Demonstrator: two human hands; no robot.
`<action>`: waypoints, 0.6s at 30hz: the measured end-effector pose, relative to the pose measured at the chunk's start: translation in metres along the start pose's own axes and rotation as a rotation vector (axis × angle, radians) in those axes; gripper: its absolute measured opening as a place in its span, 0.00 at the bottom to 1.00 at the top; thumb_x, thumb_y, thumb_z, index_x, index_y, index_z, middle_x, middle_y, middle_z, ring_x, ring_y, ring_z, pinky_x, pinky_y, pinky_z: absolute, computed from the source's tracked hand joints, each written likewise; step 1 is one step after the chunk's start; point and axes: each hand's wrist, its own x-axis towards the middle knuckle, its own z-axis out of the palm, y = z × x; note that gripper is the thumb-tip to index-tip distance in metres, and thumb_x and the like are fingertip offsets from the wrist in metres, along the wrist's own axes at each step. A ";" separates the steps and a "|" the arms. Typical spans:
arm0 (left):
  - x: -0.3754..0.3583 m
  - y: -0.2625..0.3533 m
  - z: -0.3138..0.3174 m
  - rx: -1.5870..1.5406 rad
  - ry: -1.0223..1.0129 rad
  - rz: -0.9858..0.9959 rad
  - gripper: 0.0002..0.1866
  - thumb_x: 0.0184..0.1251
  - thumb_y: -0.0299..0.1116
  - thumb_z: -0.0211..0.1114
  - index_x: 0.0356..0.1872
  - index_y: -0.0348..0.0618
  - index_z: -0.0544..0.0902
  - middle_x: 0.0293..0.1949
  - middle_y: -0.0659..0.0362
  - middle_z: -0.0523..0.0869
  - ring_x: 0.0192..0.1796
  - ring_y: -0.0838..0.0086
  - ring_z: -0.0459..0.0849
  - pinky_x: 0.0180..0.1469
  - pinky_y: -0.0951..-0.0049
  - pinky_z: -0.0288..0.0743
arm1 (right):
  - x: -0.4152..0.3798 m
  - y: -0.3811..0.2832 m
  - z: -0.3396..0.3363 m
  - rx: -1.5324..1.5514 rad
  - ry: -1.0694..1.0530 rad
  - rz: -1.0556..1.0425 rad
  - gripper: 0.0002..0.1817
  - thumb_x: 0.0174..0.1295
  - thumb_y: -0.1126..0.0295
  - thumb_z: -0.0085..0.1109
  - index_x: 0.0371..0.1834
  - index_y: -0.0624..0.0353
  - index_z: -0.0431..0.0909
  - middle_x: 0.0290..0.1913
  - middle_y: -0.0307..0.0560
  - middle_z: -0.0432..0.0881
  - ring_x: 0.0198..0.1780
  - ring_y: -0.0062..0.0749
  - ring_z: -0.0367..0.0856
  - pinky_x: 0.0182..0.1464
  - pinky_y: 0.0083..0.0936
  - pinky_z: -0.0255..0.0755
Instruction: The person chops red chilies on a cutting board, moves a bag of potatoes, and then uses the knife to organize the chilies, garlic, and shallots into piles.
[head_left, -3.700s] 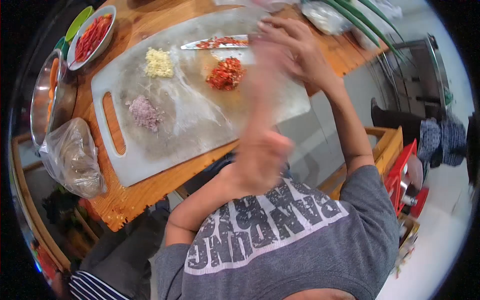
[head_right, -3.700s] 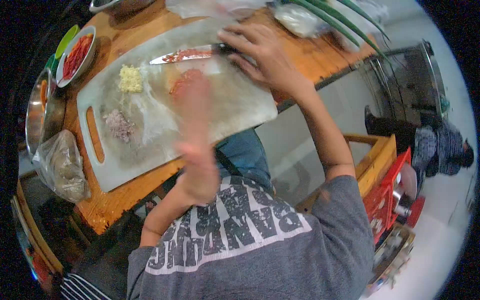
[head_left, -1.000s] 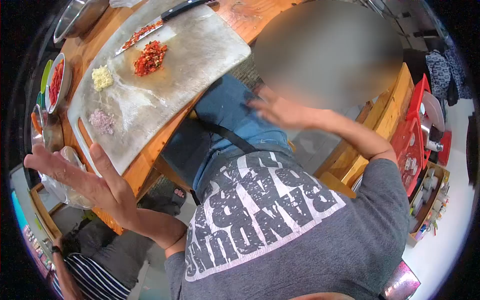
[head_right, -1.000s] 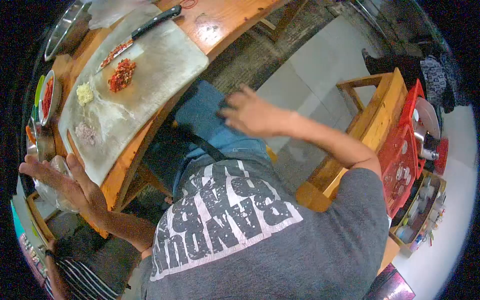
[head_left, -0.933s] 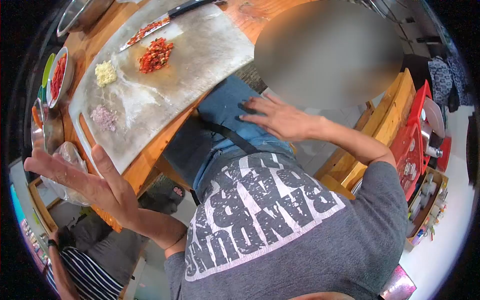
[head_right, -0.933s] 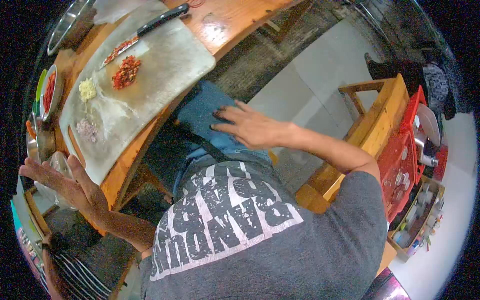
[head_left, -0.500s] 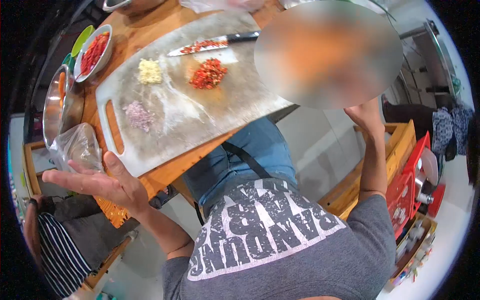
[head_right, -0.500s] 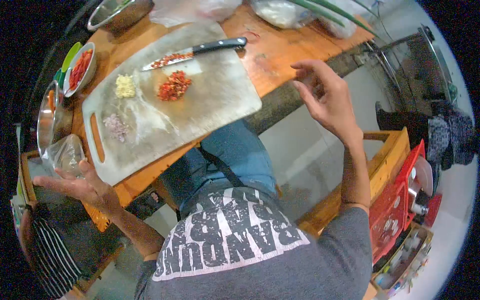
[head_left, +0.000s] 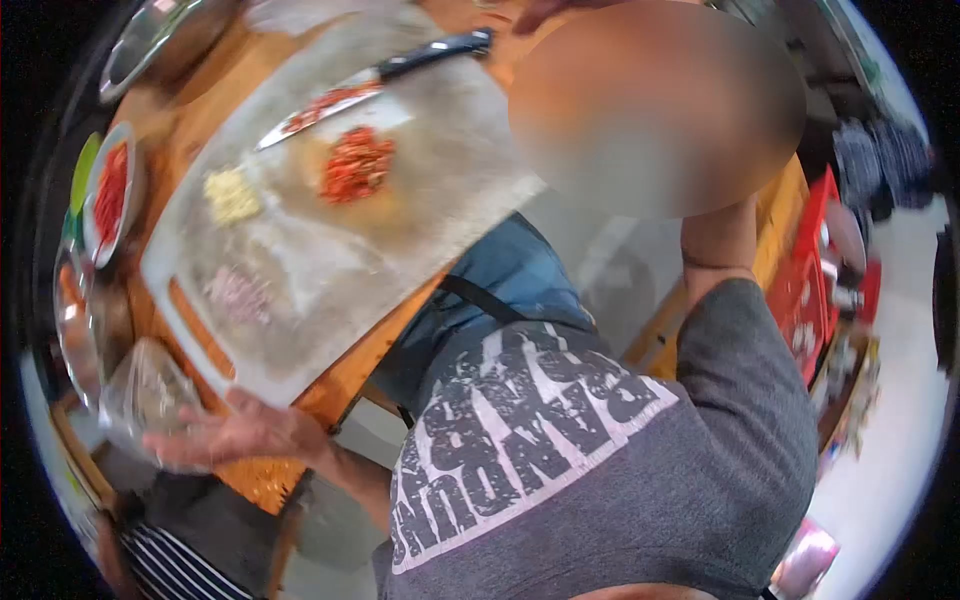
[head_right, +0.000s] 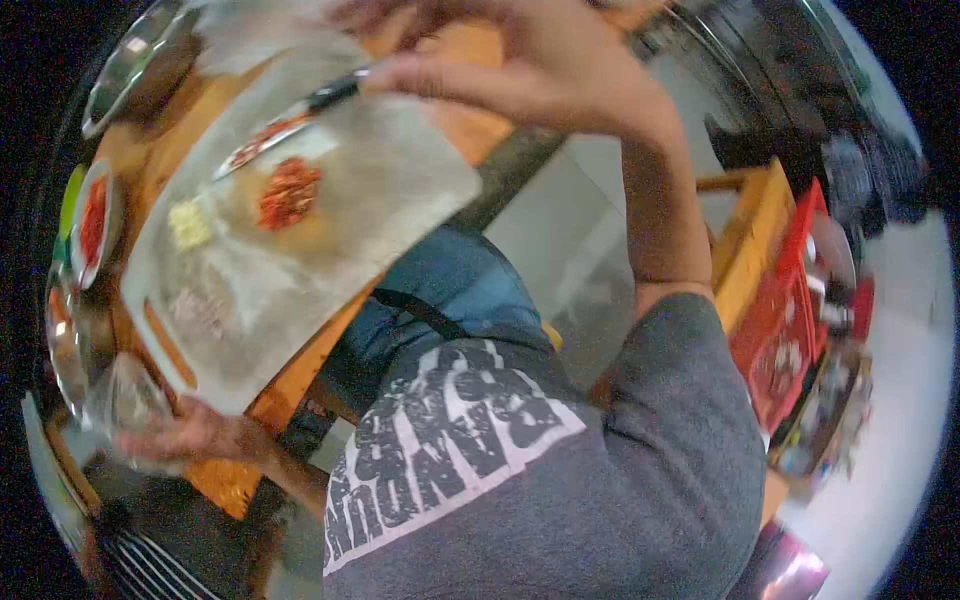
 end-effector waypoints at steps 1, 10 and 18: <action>-0.002 -0.001 0.000 -0.033 0.033 0.013 0.49 0.70 0.36 0.65 0.82 0.50 0.39 0.83 0.50 0.39 0.84 0.52 0.38 0.80 0.38 0.38 | -0.010 -0.007 -0.015 0.008 0.132 -0.063 0.26 0.67 0.63 0.68 0.67 0.56 0.76 0.58 0.49 0.83 0.50 0.35 0.84 0.52 0.33 0.81; -0.013 -0.028 -0.018 -0.054 0.163 0.068 0.43 0.69 0.39 0.67 0.79 0.40 0.53 0.80 0.49 0.55 0.81 0.57 0.53 0.76 0.56 0.55 | -0.197 -0.021 -0.110 0.079 1.462 0.274 0.20 0.68 0.66 0.65 0.60 0.58 0.75 0.49 0.52 0.82 0.47 0.40 0.79 0.54 0.40 0.75; 0.003 -0.048 -0.025 -0.057 0.118 0.024 0.41 0.69 0.37 0.67 0.77 0.40 0.54 0.78 0.49 0.56 0.77 0.58 0.56 0.73 0.57 0.58 | -0.255 -0.042 -0.074 -0.117 1.780 0.302 0.15 0.68 0.66 0.60 0.55 0.55 0.75 0.46 0.47 0.82 0.44 0.34 0.77 0.50 0.36 0.72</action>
